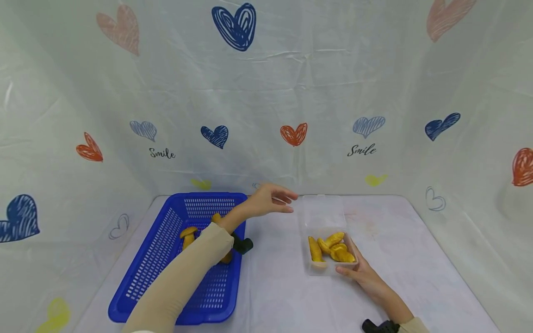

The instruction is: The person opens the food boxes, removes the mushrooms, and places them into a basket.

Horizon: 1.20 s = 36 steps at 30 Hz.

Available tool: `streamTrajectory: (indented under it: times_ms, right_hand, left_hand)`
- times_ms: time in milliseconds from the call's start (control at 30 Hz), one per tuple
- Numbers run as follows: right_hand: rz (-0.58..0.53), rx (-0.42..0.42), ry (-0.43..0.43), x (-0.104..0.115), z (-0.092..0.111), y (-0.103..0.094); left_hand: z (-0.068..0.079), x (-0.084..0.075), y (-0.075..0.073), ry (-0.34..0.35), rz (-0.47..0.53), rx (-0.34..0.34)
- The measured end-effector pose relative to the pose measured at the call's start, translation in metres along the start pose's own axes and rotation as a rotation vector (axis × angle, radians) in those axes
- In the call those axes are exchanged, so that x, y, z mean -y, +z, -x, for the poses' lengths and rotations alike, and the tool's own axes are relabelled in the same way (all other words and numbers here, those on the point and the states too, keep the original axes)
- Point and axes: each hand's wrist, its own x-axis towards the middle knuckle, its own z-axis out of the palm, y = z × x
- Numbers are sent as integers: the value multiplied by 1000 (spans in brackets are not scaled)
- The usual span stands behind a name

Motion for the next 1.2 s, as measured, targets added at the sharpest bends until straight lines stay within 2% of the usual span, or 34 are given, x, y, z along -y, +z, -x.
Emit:
streamTrajectory:
  times_ms: [300, 600, 867, 1200]
  right_hand:
    - [3, -9, 2, -2, -2, -1]
    - [-9, -5, 7, -3, 0, 0]
    - [-33, 14, -5, -5, 1, -1]
    - [-57, 36, -35, -3, 2, -2]
  left_hand:
    - [-16, -2, 33, -4, 83, 100]
    - [-27, 8, 81, 4, 169, 182]
    - [-35, 16, 115, -6, 158, 235]
    - [-44, 24, 140, 21, 125, 253]
